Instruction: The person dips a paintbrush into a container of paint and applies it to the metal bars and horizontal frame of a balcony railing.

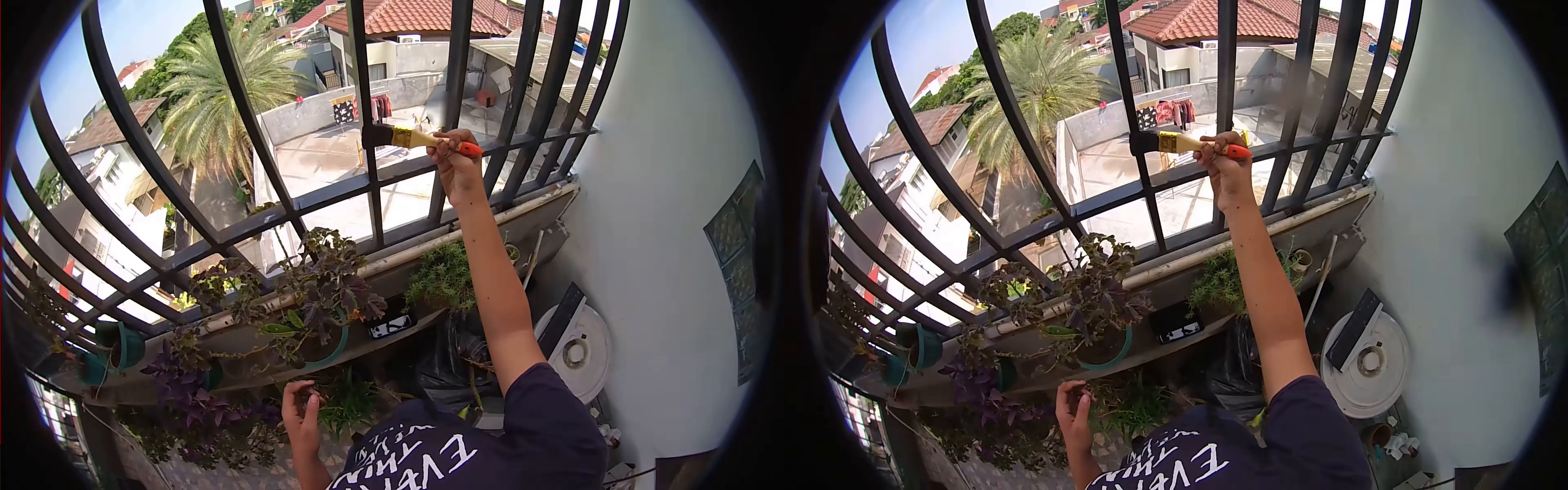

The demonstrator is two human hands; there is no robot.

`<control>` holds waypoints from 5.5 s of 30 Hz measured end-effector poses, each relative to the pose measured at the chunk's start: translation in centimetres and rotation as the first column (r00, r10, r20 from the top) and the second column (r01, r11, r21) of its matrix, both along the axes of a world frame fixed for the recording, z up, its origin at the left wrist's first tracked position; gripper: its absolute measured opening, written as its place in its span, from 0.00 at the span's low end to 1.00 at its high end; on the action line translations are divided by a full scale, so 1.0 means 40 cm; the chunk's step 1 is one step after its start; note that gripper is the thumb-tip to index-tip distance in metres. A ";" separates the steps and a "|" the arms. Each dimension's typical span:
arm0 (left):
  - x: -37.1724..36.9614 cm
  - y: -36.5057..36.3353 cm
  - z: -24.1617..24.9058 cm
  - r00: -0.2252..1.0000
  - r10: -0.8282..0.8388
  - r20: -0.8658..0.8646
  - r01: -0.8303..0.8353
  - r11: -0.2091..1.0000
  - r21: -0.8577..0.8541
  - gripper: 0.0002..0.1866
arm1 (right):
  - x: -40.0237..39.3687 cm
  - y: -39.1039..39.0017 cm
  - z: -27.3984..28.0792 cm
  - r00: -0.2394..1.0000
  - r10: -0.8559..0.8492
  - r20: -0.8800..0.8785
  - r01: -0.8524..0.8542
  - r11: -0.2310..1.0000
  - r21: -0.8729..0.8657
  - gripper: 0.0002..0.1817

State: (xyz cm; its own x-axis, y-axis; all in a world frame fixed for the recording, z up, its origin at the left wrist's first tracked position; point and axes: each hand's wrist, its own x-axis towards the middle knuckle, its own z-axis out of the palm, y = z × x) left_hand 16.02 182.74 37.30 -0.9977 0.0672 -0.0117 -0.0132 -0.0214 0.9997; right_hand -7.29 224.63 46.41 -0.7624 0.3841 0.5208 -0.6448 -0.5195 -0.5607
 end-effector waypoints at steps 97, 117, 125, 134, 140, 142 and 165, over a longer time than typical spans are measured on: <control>-0.061 -0.079 0.013 0.987 -0.038 -0.158 0.050 0.996 0.070 0.11 | -0.078 -0.001 0.656 0.916 -0.350 -0.197 0.378 0.917 0.128 0.15; -0.111 -0.095 0.012 0.988 0.028 -0.154 -0.008 0.992 0.126 0.11 | -0.090 -0.073 1.094 0.653 -0.556 -0.514 0.699 0.704 0.127 0.14; -0.143 -0.103 0.013 0.983 0.038 -0.179 -0.010 0.988 0.152 0.10 | -0.082 -0.114 1.239 0.586 -0.734 -0.345 0.801 0.590 0.104 0.09; -0.149 -0.127 0.006 0.979 0.103 -0.178 -0.071 0.982 0.177 0.10 | -0.138 -0.031 1.273 0.629 -0.659 -0.413 0.730 0.683 0.022 0.15; -0.142 -0.129 0.013 0.977 0.135 -0.164 -0.104 0.977 0.185 0.10 | -0.070 -0.047 1.302 0.626 -0.701 -0.342 0.771 0.624 0.131 0.11; -0.144 -0.133 0.014 0.974 0.149 -0.168 -0.118 0.976 0.180 0.10 | -0.043 -0.086 1.322 0.693 -0.645 -0.322 0.692 0.720 0.048 0.04; -0.159 -0.135 -0.013 0.956 0.242 -0.166 -0.203 0.954 0.222 0.09 | 0.009 -0.182 1.344 0.479 -0.627 -0.614 0.878 0.354 0.323 0.06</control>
State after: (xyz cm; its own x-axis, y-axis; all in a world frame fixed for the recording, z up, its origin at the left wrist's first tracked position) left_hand 9.67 177.32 36.79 -0.9697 -0.1756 0.1696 0.2041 -0.2022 0.9578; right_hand -6.95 217.34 100.15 -0.0201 0.2526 0.9674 -0.7734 0.6092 -0.1752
